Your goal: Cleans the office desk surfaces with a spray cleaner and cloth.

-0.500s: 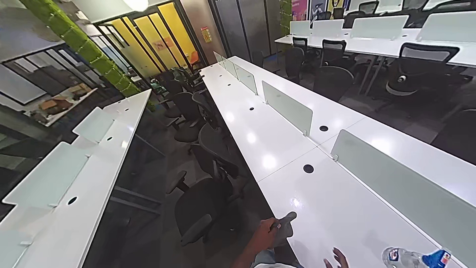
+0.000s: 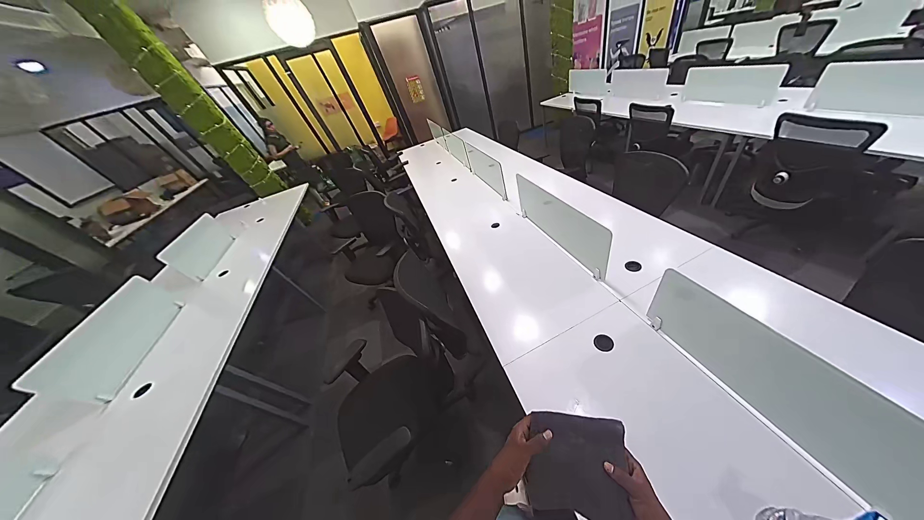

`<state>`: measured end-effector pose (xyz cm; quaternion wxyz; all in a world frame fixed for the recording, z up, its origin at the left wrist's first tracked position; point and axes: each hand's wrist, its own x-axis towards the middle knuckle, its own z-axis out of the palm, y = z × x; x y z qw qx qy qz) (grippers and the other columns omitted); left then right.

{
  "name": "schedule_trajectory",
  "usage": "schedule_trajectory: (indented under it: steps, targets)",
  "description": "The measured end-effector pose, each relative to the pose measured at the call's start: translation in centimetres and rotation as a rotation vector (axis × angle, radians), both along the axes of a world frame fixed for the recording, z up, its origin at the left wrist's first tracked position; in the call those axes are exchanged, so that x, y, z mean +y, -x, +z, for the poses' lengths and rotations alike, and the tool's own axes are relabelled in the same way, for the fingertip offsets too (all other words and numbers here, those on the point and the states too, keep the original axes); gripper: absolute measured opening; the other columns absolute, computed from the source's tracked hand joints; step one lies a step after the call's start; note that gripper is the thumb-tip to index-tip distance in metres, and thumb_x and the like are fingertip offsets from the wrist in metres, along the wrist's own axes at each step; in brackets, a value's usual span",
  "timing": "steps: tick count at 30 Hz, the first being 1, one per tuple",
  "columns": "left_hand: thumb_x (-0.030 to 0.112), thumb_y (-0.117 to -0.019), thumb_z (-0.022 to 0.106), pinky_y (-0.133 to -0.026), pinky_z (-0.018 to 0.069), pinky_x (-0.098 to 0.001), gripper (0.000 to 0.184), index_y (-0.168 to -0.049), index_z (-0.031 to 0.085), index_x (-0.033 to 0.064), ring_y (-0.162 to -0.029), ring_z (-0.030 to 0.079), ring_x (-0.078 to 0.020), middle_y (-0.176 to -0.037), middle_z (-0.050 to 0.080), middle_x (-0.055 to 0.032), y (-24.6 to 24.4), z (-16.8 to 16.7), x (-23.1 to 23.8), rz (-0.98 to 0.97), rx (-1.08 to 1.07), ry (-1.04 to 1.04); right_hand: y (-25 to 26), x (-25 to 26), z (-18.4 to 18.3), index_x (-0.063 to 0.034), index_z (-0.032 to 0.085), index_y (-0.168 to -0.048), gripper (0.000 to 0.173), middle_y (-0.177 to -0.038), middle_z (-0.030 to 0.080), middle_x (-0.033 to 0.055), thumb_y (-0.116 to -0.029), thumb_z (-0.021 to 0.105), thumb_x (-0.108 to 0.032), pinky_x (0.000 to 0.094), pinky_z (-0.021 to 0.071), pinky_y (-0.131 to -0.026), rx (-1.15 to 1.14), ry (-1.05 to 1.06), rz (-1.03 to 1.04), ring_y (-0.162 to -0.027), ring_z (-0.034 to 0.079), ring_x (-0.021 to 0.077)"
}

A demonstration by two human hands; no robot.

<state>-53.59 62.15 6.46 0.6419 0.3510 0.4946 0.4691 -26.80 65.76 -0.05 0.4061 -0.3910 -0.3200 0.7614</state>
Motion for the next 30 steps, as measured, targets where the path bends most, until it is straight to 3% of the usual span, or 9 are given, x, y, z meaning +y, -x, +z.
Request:
schedule_trajectory:
  steps: [6, 9, 12, 16, 19, 21, 25, 27, 30]
  targets:
    - [0.010, -0.0963, 0.068, -0.093, 0.0596, -0.0442, 0.046, -0.138, 0.051, 0.0001, -0.105, 0.071, -0.0255, -0.122, 0.069, -0.0173, -0.1, -1.1, -1.2, 0.094, 0.109, 0.266, 0.5, -1.5, -0.2, -0.0026, 0.037, -0.149, 0.062, -0.115, 0.072, 0.0182, -0.0904, 0.056, 0.001, 0.0388, 0.0638, -0.078, -0.088, 0.042, -0.037, -0.091, 0.075, 0.0230]
    - [0.016, -0.0970, 0.067, -0.099, 0.0570, -0.0457, 0.059, -0.147, 0.040, 0.0011, -0.112, 0.069, -0.0251, -0.128, 0.067, -0.0153, -0.1, 4.5, -1.8, 0.031, -0.159, 0.010, 0.4, -2.0, 4.6, -0.0063, 0.035, -0.149, 0.059, -0.120, 0.069, 0.0092, -0.0929, 0.053, -0.006, 0.0348, 0.0638, -0.082, 0.059, -0.034, -0.095, -0.097, 0.073, 0.0160]
    - [0.034, -0.0932, 0.074, -0.107, 0.0510, -0.0432, 0.080, -0.152, 0.033, -0.0011, -0.122, 0.064, -0.0215, -0.137, 0.062, -0.0134, 0.6, 6.0, -2.3, -0.156, -0.221, -0.232, 0.4, -2.8, 7.9, -0.0110, 0.042, -0.144, 0.047, -0.119, 0.072, 0.0008, -0.0985, 0.055, -0.013, 0.0295, 0.0620, -0.089, 0.157, -0.049, -0.165, -0.103, 0.072, 0.0087]
    - [0.012, -0.0962, 0.069, -0.098, 0.0578, -0.0436, 0.040, -0.132, 0.055, -0.0016, -0.107, 0.071, -0.0213, -0.117, 0.073, -0.0111, 0.0, 3.1, -3.5, -0.143, -0.067, 0.036, 1.7, -3.1, 6.5, -0.0074, 0.051, -0.137, 0.034, -0.106, 0.075, 0.0042, -0.1033, 0.043, -0.011, 0.0294, 0.0637, -0.081, 0.048, 0.074, -0.240, -0.092, 0.074, 0.0093]
    - [0.010, -0.0959, 0.069, -0.091, 0.0606, -0.0445, 0.037, -0.128, 0.057, -0.0017, -0.098, 0.074, -0.0242, -0.109, 0.074, -0.0138, -0.1, 1.8, -4.0, -0.030, -0.063, 0.225, 2.3, -3.9, 4.5, -0.0063, 0.047, -0.143, 0.041, -0.110, 0.073, 0.0070, -0.1026, 0.045, -0.014, 0.0305, 0.0627, -0.082, -0.059, 0.112, -0.214, -0.093, 0.073, 0.0110]
    - [0.010, -0.0971, 0.066, -0.091, 0.0603, -0.0456, 0.045, -0.138, 0.050, 0.0012, -0.101, 0.073, -0.0256, -0.115, 0.072, -0.0147, 0.6, 2.0, -4.5, 0.006, -0.171, 0.234, 2.3, -4.8, 3.8, -0.0062, 0.038, -0.150, 0.050, -0.121, 0.068, 0.0126, -0.1010, 0.047, -0.013, 0.0371, 0.0614, -0.086, -0.057, 0.131, -0.178, -0.101, 0.071, 0.0175]
    - [0.007, -0.0905, 0.068, -0.102, 0.0537, -0.0489, 0.081, -0.158, 0.024, 0.0093, -0.121, 0.065, -0.0249, -0.140, 0.060, -0.0108, 2.9, 4.9, -4.9, -0.103, -0.486, -0.063, 3.4, -5.6, 8.8, -0.0074, 0.028, -0.153, 0.060, -0.123, 0.067, 0.0065, -0.0958, 0.047, -0.004, 0.0351, 0.0639, -0.081, -0.053, -0.034, -0.234, -0.098, 0.072, 0.0138]
    - [0.005, -0.0887, 0.071, -0.106, 0.0514, -0.0471, 0.088, -0.160, 0.018, 0.0093, -0.124, 0.062, -0.0224, -0.145, 0.056, -0.0091, 3.9, 7.1, -4.9, -0.189, -0.451, -0.174, 4.1, -5.6, 11.3, -0.0090, 0.016, -0.158, 0.075, -0.132, 0.063, 0.0035, -0.0916, 0.050, 0.000, 0.0299, 0.0630, -0.085, -0.082, -0.181, -0.248, -0.102, 0.072, 0.0091]
    - [-0.005, -0.0947, 0.060, -0.101, 0.0558, -0.0460, 0.072, -0.157, 0.026, 0.0049, -0.116, 0.068, -0.0242, -0.136, 0.063, -0.0143, 5.8, 7.0, -4.2, -0.194, -0.215, -0.077, 6.9, -5.3, 11.4, -0.0125, 0.009, -0.162, 0.085, -0.124, 0.068, 0.0092, -0.0897, 0.050, 0.006, 0.0282, 0.0638, -0.078, -0.272, -0.186, -0.338, -0.091, 0.074, 0.0093]
